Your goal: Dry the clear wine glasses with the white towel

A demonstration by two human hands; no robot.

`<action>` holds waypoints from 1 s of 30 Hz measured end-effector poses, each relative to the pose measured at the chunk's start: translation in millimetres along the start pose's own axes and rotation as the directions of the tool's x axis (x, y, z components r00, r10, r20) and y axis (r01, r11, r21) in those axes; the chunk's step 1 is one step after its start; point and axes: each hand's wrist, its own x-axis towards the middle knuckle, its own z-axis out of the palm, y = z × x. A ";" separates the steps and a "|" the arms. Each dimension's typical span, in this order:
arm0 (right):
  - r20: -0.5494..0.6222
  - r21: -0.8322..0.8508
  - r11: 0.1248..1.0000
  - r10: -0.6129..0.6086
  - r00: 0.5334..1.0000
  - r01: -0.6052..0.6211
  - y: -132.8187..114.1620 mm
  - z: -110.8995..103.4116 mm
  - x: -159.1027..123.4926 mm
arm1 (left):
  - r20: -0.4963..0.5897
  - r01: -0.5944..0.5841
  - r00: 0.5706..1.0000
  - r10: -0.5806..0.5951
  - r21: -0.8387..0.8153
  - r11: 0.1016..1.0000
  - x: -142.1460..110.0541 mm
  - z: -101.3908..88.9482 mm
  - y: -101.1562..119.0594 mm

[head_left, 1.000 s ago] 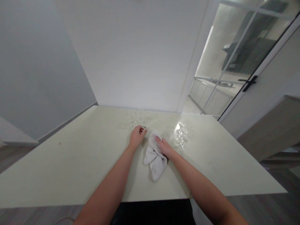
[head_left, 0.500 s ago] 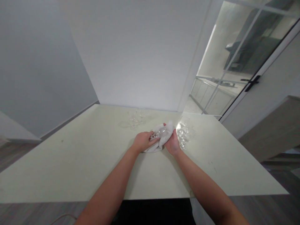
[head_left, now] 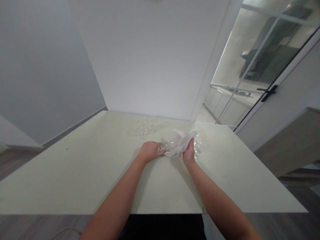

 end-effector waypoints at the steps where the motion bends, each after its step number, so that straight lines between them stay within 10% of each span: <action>1: 0.047 -0.043 0.997 -0.061 0.997 0.063 -4.2 1.2 -2.5 | 0.012 -0.008 1.000 0.008 0.001 1.000 0.2 0.8 1.4; 4: 0.309 -0.264 0.913 -0.225 0.924 0.311 -10.6 8.0 -11.3 | 0.051 -0.047 0.998 0.047 0.001 0.999 0.0 1.5 5.4; 7: 0.315 -0.407 0.822 -0.283 0.906 0.399 -8.3 12.8 -15.8 | 0.060 -0.072 0.996 0.071 0.004 0.997 -1.1 -0.2 6.9; 16: 0.066 -0.482 0.837 -0.258 0.964 0.257 -8.9 12.1 -17.1 | 0.052 -0.053 0.997 0.054 -0.030 0.998 -1.3 -3.3 8.2; 26: 0.009 -0.226 0.972 -0.071 0.997 0.071 0.8 9.3 -8.2 | 0.077 -0.112 0.991 0.113 -0.024 0.993 -3.5 -5.8 8.5; 30: 0.158 -0.185 0.982 0.070 0.985 -0.040 2.8 10.1 -9.0 | 0.087 -0.182 0.979 0.185 -0.041 0.982 -4.6 -5.1 5.9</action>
